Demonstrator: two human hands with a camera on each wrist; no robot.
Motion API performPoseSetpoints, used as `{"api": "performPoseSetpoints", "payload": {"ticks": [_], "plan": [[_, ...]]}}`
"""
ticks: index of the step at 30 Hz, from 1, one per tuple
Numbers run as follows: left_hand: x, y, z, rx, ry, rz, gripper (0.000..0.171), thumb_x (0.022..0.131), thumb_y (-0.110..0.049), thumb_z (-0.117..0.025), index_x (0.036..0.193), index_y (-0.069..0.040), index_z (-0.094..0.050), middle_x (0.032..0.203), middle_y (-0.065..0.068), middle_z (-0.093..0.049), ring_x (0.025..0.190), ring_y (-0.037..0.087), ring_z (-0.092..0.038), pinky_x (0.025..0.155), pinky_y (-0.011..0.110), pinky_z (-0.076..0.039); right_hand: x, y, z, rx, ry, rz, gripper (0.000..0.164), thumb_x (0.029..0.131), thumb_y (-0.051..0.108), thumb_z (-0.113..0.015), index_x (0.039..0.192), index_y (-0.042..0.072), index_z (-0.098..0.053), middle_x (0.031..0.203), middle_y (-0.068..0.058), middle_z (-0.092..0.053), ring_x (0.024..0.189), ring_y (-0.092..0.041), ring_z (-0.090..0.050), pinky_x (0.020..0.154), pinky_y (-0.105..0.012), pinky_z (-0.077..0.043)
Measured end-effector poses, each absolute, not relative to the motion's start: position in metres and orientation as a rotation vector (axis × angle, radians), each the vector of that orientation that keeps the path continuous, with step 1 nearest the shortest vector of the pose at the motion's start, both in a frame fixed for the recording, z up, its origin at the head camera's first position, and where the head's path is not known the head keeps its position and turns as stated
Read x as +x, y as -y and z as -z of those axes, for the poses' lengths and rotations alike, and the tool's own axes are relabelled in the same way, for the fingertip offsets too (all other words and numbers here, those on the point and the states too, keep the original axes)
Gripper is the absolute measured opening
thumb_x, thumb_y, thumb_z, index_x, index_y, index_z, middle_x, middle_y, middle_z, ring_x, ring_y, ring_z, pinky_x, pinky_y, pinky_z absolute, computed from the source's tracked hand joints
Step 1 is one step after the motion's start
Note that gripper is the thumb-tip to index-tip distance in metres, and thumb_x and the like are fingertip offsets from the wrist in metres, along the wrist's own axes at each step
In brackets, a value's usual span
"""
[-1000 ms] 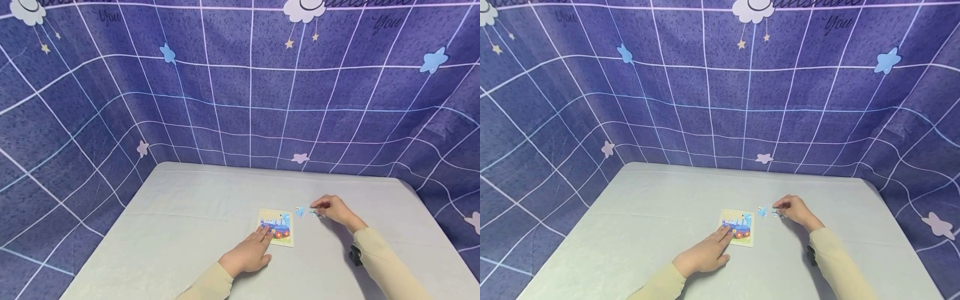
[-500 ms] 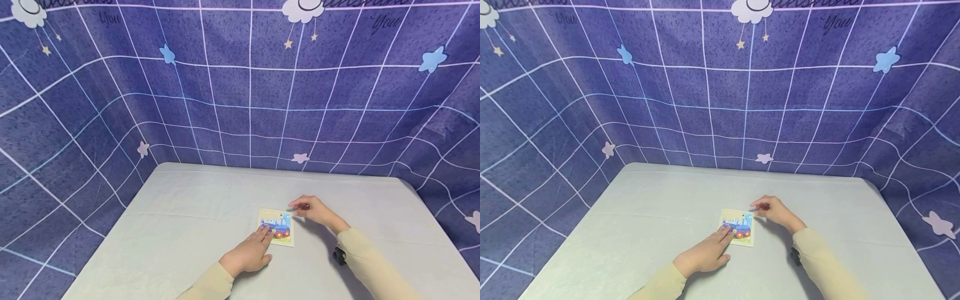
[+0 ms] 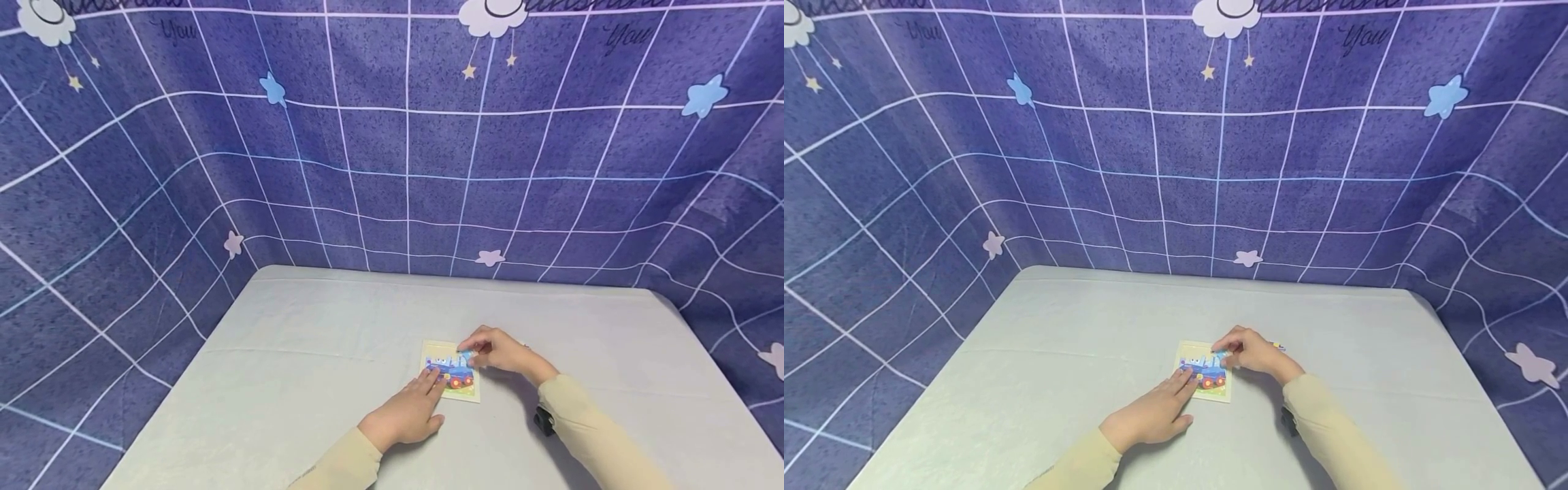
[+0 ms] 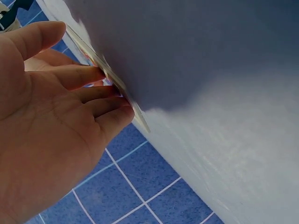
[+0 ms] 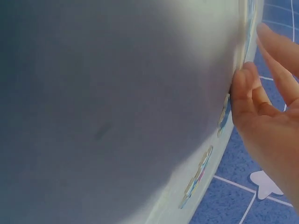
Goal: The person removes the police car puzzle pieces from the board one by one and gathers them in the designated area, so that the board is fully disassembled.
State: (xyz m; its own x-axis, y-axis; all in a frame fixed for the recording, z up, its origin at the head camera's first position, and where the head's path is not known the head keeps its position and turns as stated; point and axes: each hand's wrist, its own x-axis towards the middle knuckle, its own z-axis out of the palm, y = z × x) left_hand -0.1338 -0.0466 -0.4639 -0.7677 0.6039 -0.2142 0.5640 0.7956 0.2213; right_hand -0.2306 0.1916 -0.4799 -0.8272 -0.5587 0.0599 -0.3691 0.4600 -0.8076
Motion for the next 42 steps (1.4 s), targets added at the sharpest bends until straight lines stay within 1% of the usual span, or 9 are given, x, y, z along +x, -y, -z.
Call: {"api": "performPoseSetpoints", "payload": {"ticks": [3,6,9,15,21,29,33,37,42], "plan": [[-0.1336,0.0465,0.4630,0.898,-2.712,-0.204,0.062,0.097,-0.036,-0.053,0.148,-0.006,-0.036,0.157,0.013,-0.026,0.144,0.028,-0.022,0.115,0.036,-0.027,-0.2301,-0.1893,0.4786,-0.791,-2.495,1.264,0.028,0.077,0.000,-0.075,0.105,-0.002,-0.071,0.096,-0.015,-0.057,0.085,-0.026,-0.052,0.076,-0.026,-0.047],[-0.1333,0.0464,0.4616,0.896,-2.712,-0.203,0.062,0.097,-0.036,-0.054,0.148,-0.006,-0.036,0.157,0.013,-0.026,0.144,0.028,-0.022,0.115,0.036,-0.027,-0.2296,-0.1874,0.4779,-0.773,-2.499,1.225,0.026,0.077,0.000,-0.074,0.104,0.000,-0.072,0.096,-0.013,-0.055,0.084,-0.024,-0.050,0.074,-0.024,-0.044],[-0.1329,0.0463,0.4607,0.897,-2.712,-0.204,0.062,0.097,-0.036,-0.053,0.148,-0.005,-0.036,0.156,0.013,-0.026,0.144,0.028,-0.022,0.115,0.035,-0.026,-0.2291,-0.1859,0.4775,-0.766,-2.504,1.209,0.026,0.077,-0.001,-0.074,0.103,0.000,-0.072,0.097,-0.012,-0.054,0.082,-0.023,-0.049,0.073,-0.024,-0.043],[-0.1323,0.0468,0.4604,0.901,-2.713,-0.216,0.062,0.097,-0.035,-0.053,0.148,-0.004,-0.036,0.156,0.014,-0.026,0.144,0.028,-0.022,0.115,0.035,-0.026,-0.2276,-0.1850,0.4774,-0.777,-2.519,1.225,0.027,0.075,-0.002,-0.075,0.102,0.001,-0.073,0.096,-0.013,-0.054,0.082,-0.024,-0.049,0.072,-0.025,-0.043],[-0.1318,0.0474,0.4600,0.908,-2.710,-0.227,0.061,0.097,-0.033,-0.054,0.147,-0.003,-0.037,0.156,0.015,-0.027,0.144,0.029,-0.023,0.115,0.036,-0.026,-0.2265,-0.1847,0.4793,-0.800,-2.518,1.270,0.027,0.075,-0.004,-0.075,0.101,0.001,-0.072,0.097,-0.015,-0.054,0.080,-0.025,-0.049,0.068,-0.021,-0.043],[-0.1315,0.0483,0.4611,0.909,-2.703,-0.239,0.060,0.098,-0.032,-0.053,0.148,-0.002,-0.036,0.156,0.016,-0.026,0.144,0.030,-0.022,0.115,0.037,-0.026,-0.2263,-0.1850,0.4818,-0.796,-2.547,1.268,0.027,0.075,-0.005,-0.073,0.100,0.004,-0.071,0.092,-0.014,-0.055,0.081,-0.025,-0.050,0.071,-0.023,-0.046],[-0.1317,0.0481,0.4617,0.902,-2.701,-0.241,0.061,0.098,-0.032,-0.053,0.148,-0.002,-0.036,0.156,0.016,-0.026,0.144,0.030,-0.022,0.116,0.036,-0.026,-0.2274,-0.1852,0.4826,-0.807,-2.546,1.302,0.030,0.075,-0.009,-0.072,0.102,0.002,-0.065,0.089,-0.015,-0.055,0.082,-0.025,-0.052,0.072,-0.025,-0.049],[-0.1320,0.0478,0.4621,0.902,-2.704,-0.240,0.061,0.098,-0.032,-0.054,0.147,-0.003,-0.036,0.156,0.016,-0.026,0.144,0.030,-0.022,0.115,0.036,-0.026,-0.2286,-0.1851,0.4843,-0.784,-2.537,1.337,0.036,0.075,-0.011,-0.071,0.107,0.001,-0.060,0.091,-0.015,-0.055,0.082,-0.025,-0.053,0.073,-0.025,-0.050],[-0.1321,0.0480,0.4629,0.911,-2.714,-0.223,0.061,0.098,-0.033,-0.053,0.147,-0.003,-0.037,0.156,0.015,-0.026,0.144,0.029,-0.023,0.115,0.036,-0.026,-0.2281,-0.1855,0.4847,-0.774,-2.547,1.353,0.034,0.075,-0.012,-0.070,0.106,0.000,-0.063,0.089,-0.014,-0.058,0.081,-0.022,-0.055,0.072,-0.025,-0.050]]}}
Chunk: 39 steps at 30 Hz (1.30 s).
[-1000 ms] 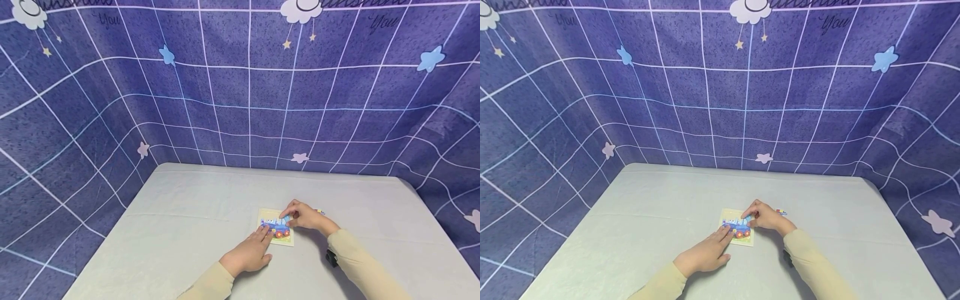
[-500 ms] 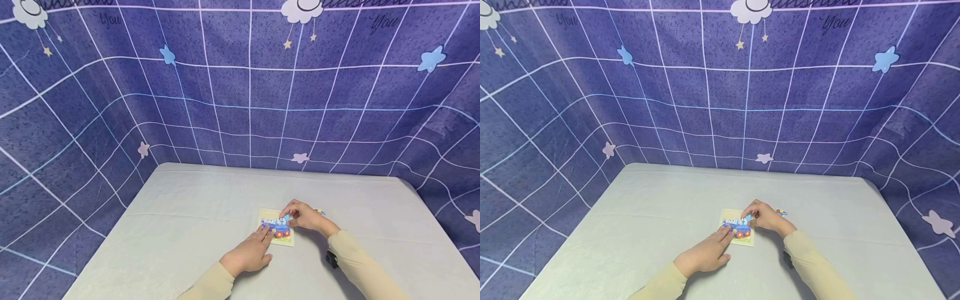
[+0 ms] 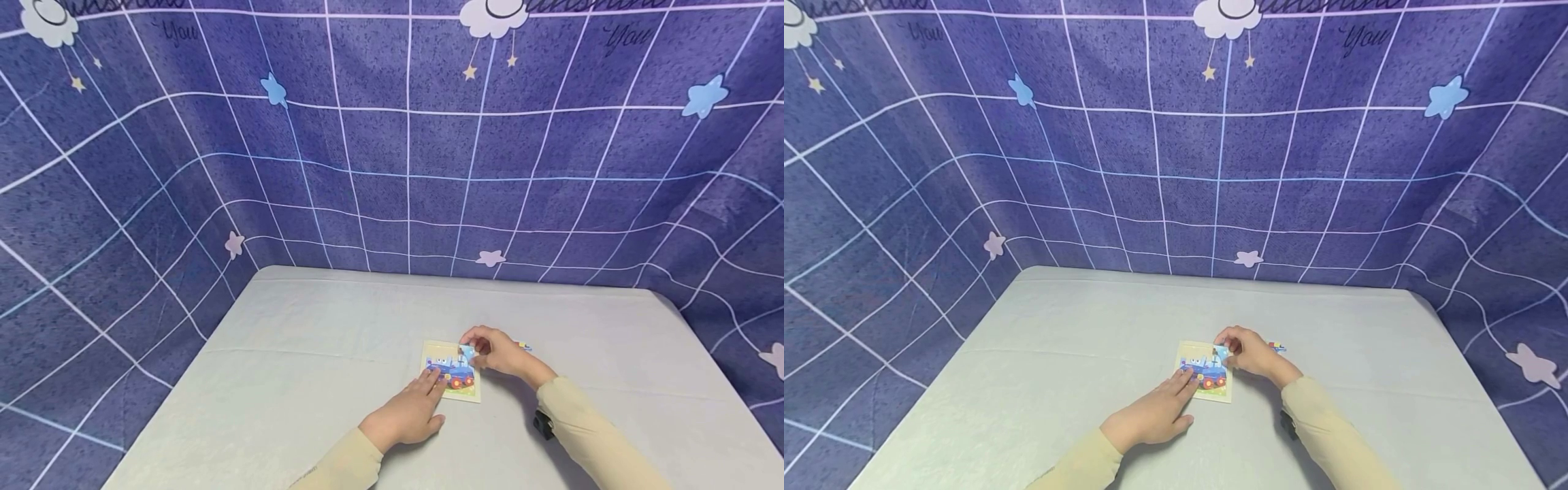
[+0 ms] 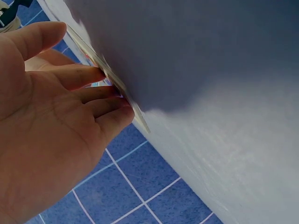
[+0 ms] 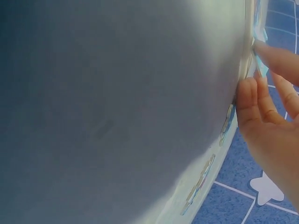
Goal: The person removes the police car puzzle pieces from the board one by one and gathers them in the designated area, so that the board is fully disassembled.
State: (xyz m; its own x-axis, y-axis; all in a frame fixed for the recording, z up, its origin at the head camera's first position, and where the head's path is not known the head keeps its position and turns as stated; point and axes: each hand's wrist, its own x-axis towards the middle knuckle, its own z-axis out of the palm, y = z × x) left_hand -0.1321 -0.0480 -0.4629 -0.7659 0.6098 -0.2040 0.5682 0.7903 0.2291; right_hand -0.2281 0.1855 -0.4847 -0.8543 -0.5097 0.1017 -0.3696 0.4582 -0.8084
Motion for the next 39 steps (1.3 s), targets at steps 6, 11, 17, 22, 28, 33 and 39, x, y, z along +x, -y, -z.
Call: {"api": "performPoseSetpoints", "payload": {"ticks": [6,11,17,22,28,33,39], "plan": [[-0.132,0.048,0.462,0.903,-2.713,-0.235,0.060,0.098,-0.033,-0.054,0.147,-0.003,-0.037,0.156,0.015,-0.026,0.144,0.030,-0.023,0.115,0.036,-0.026,-0.228,-0.186,0.483,-0.813,-2.540,1.407,0.029,0.078,-0.014,-0.066,0.106,-0.005,-0.066,0.088,-0.016,-0.060,0.078,-0.021,-0.057,0.066,-0.024,-0.051],[-0.132,0.047,0.461,0.900,-2.714,-0.233,0.061,0.097,-0.034,-0.053,0.148,-0.004,-0.037,0.156,0.015,-0.026,0.144,0.029,-0.023,0.115,0.035,-0.026,-0.228,-0.187,0.483,-0.794,-2.554,1.392,0.029,0.080,-0.013,-0.064,0.107,-0.004,-0.068,0.088,-0.014,-0.062,0.077,-0.019,-0.058,0.068,-0.024,-0.052],[-0.132,0.047,0.462,0.902,-2.718,-0.218,0.061,0.098,-0.035,-0.052,0.148,-0.005,-0.036,0.157,0.014,-0.026,0.144,0.028,-0.022,0.115,0.035,-0.026,-0.228,-0.189,0.479,-0.758,-2.553,1.424,0.028,0.081,-0.011,-0.063,0.108,-0.004,-0.068,0.090,-0.016,-0.066,0.077,-0.019,-0.061,0.070,-0.024,-0.053],[-0.132,0.048,0.463,0.910,-2.719,-0.222,0.061,0.098,-0.035,-0.052,0.148,-0.004,-0.036,0.156,0.014,-0.026,0.144,0.029,-0.022,0.115,0.036,-0.026,-0.230,-0.197,0.474,-0.738,-2.553,1.464,0.026,0.084,-0.007,-0.063,0.109,-0.005,-0.067,0.093,-0.018,-0.068,0.077,-0.020,-0.062,0.068,-0.025,-0.054],[-0.132,0.048,0.463,0.916,-2.721,-0.219,0.061,0.098,-0.035,-0.052,0.148,-0.004,-0.035,0.157,0.015,-0.025,0.144,0.029,-0.022,0.115,0.036,-0.026,-0.231,-0.212,0.468,-0.655,-2.536,1.545,0.025,0.087,-0.003,-0.063,0.112,-0.007,-0.066,0.098,-0.020,-0.069,0.080,-0.024,-0.066,0.068,-0.030,-0.057],[-0.131,0.049,0.463,0.921,-2.724,-0.220,0.061,0.098,-0.034,-0.052,0.148,-0.004,-0.036,0.156,0.015,-0.025,0.144,0.029,-0.022,0.115,0.037,-0.026,-0.230,-0.226,0.462,-0.520,-2.519,1.590,0.028,0.087,0.002,-0.066,0.114,-0.005,-0.066,0.097,-0.020,-0.069,0.076,-0.024,-0.066,0.060,-0.032,-0.056],[-0.130,0.049,0.461,0.915,-2.715,-0.225,0.061,0.098,-0.034,-0.052,0.148,-0.004,-0.035,0.157,0.015,-0.025,0.144,0.029,-0.022,0.115,0.037,-0.026,-0.229,-0.246,0.458,-0.463,-2.526,1.595,0.030,0.089,0.005,-0.065,0.117,-0.005,-0.064,0.102,-0.020,-0.069,0.081,-0.024,-0.066,0.067,-0.032,-0.056]]}}
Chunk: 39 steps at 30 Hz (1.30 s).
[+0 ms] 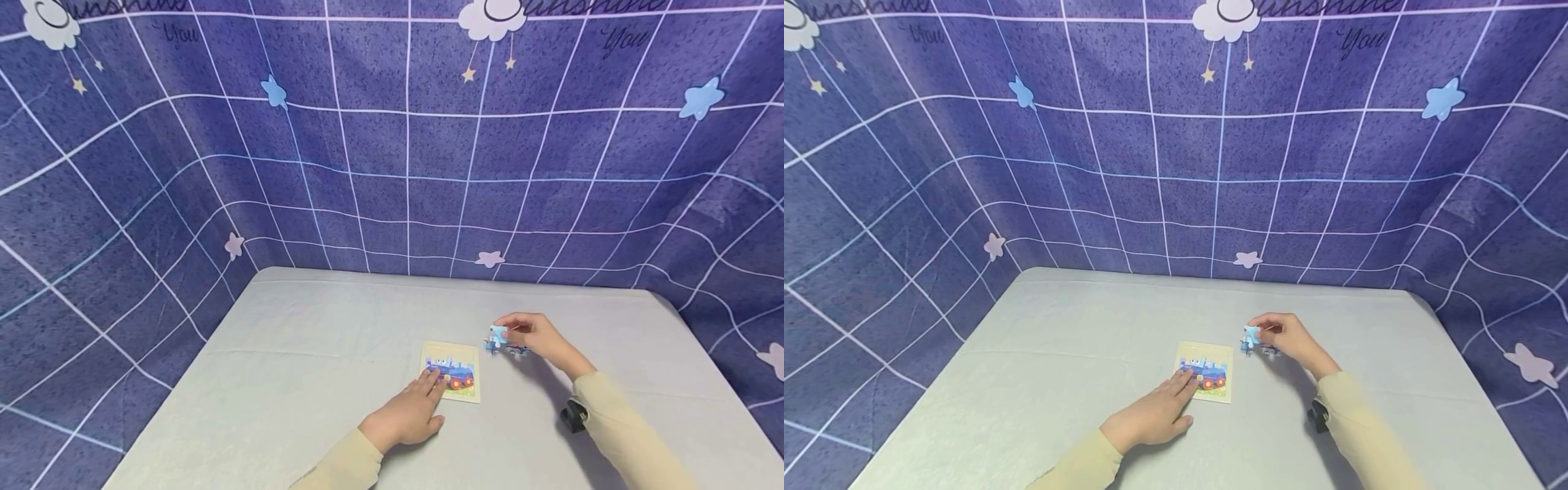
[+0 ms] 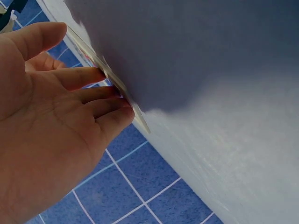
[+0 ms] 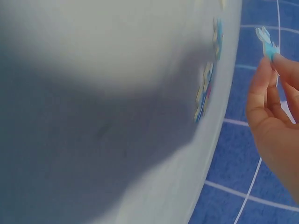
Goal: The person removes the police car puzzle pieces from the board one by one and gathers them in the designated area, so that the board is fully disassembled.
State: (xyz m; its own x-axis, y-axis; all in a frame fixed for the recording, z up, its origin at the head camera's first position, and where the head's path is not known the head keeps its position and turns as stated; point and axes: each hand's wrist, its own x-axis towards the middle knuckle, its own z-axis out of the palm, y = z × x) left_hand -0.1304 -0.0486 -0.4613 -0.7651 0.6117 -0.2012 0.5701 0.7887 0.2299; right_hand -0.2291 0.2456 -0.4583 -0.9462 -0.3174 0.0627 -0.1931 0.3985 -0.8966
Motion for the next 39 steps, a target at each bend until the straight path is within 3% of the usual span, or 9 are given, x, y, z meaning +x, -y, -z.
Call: {"api": "performPoseSetpoints", "payload": {"ticks": [6,16,28,39], "plan": [[-0.130,0.048,0.462,0.918,-2.714,-0.237,0.060,0.098,-0.032,-0.053,0.148,-0.003,-0.035,0.156,0.016,-0.026,0.144,0.030,-0.022,0.116,0.037,-0.026,-0.227,-0.266,0.458,-0.386,-2.553,1.564,0.031,0.090,0.007,-0.065,0.117,-0.007,-0.063,0.099,-0.020,-0.069,0.083,-0.021,-0.066,0.071,-0.034,-0.057],[-0.131,0.049,0.465,0.928,-2.720,-0.231,0.061,0.098,-0.033,-0.053,0.148,-0.003,-0.036,0.156,0.016,-0.026,0.144,0.029,-0.022,0.115,0.036,-0.026,-0.222,-0.299,0.463,-0.312,-2.557,1.544,0.035,0.089,0.006,-0.063,0.119,-0.011,-0.060,0.093,-0.019,-0.068,0.074,-0.017,-0.062,0.064,-0.031,-0.054],[-0.132,0.048,0.465,0.915,-2.716,-0.247,0.061,0.098,-0.033,-0.053,0.148,-0.003,-0.035,0.156,0.016,-0.025,0.144,0.029,-0.022,0.116,0.037,-0.025,-0.219,-0.320,0.475,-0.253,-2.541,1.547,0.031,0.088,0.001,-0.063,0.114,-0.015,-0.060,0.079,-0.003,-0.064,0.065,-0.008,-0.053,0.056,-0.024,-0.048],[-0.132,0.049,0.464,0.922,-2.705,-0.267,0.060,0.099,-0.032,-0.051,0.148,-0.002,-0.035,0.156,0.016,-0.025,0.144,0.030,-0.021,0.116,0.037,-0.025,-0.223,-0.315,0.479,-0.313,-2.695,1.405,0.026,0.082,-0.003,-0.066,0.105,-0.014,-0.067,0.082,-0.015,-0.070,0.058,-0.007,-0.055,0.051,-0.023,-0.048]]}}
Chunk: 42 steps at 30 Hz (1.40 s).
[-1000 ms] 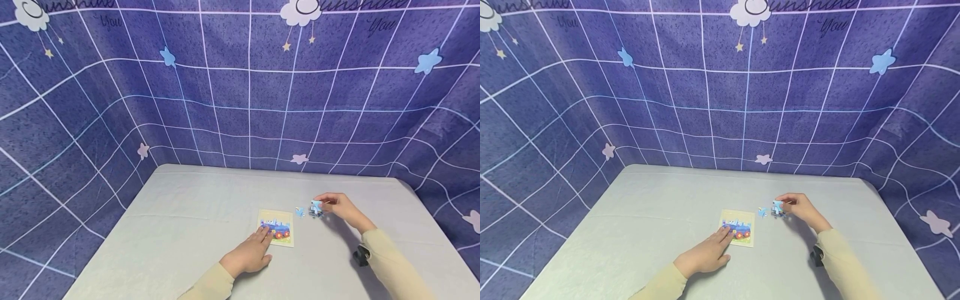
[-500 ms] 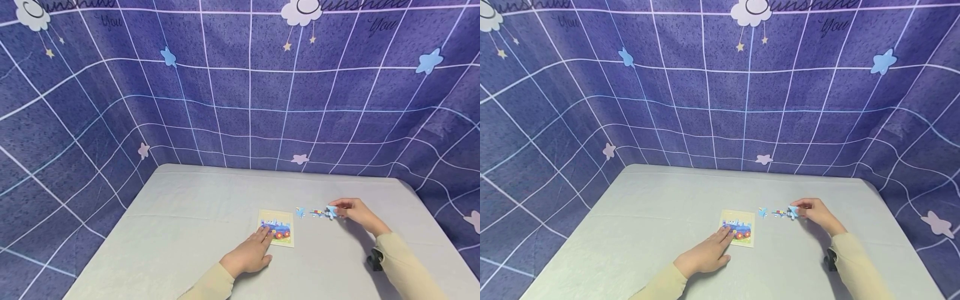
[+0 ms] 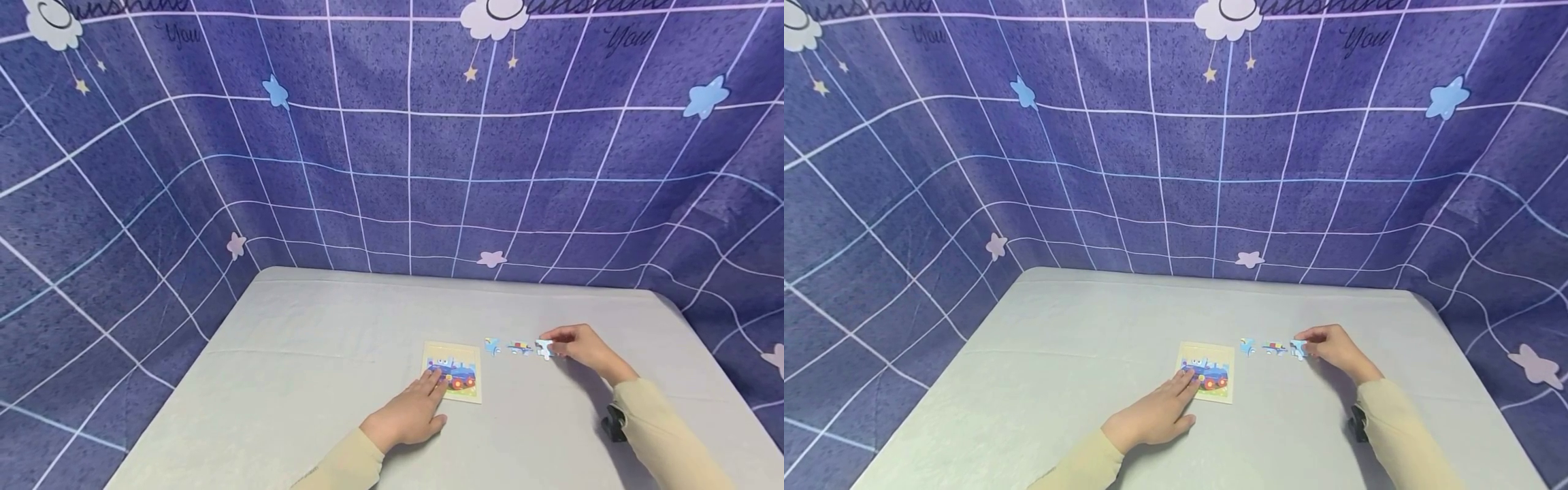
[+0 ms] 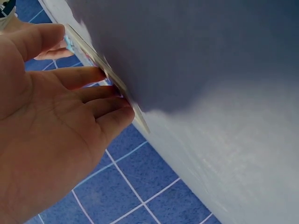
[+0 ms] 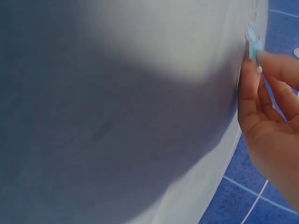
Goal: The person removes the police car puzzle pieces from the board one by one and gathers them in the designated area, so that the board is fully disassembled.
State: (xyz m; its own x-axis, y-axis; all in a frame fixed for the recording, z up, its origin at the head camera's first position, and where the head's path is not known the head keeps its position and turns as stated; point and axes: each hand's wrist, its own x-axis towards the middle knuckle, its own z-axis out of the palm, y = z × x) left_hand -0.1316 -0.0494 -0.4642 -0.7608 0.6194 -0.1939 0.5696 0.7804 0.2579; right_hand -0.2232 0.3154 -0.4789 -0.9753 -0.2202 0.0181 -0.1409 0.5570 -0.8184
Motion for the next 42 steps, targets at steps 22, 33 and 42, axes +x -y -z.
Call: {"api": "performPoseSetpoints", "payload": {"ticks": [22,33,42], "plan": [[-0.131,0.052,0.460,0.894,-2.691,-0.266,0.062,0.100,-0.039,-0.046,0.149,-0.004,-0.033,0.158,0.014,-0.021,0.145,0.029,-0.018,0.117,0.037,-0.023,-0.226,-0.309,0.478,-0.421,-2.961,1.242,0.019,0.076,-0.005,-0.073,0.095,-0.007,-0.072,0.085,-0.016,-0.069,0.071,-0.008,-0.059,0.062,-0.018,-0.048],[-0.129,0.054,0.459,0.911,-2.699,-0.272,0.061,0.100,-0.039,-0.047,0.148,-0.003,-0.035,0.157,0.013,-0.023,0.145,0.027,-0.020,0.116,0.037,-0.025,-0.228,-0.282,0.464,-0.492,-2.911,1.412,0.022,0.081,-0.007,-0.069,0.103,-0.009,-0.069,0.091,-0.020,-0.069,0.078,-0.022,-0.066,0.069,-0.021,-0.053],[-0.121,0.056,0.456,0.948,-2.656,-0.304,0.062,0.100,-0.037,-0.048,0.148,-0.001,-0.034,0.156,0.014,-0.026,0.145,0.027,-0.022,0.116,0.038,-0.026,-0.227,-0.231,0.459,-0.589,-2.701,1.515,0.028,0.086,-0.001,-0.067,0.111,-0.012,-0.064,0.098,-0.023,-0.068,0.084,-0.030,-0.067,0.071,-0.022,-0.054]]}}
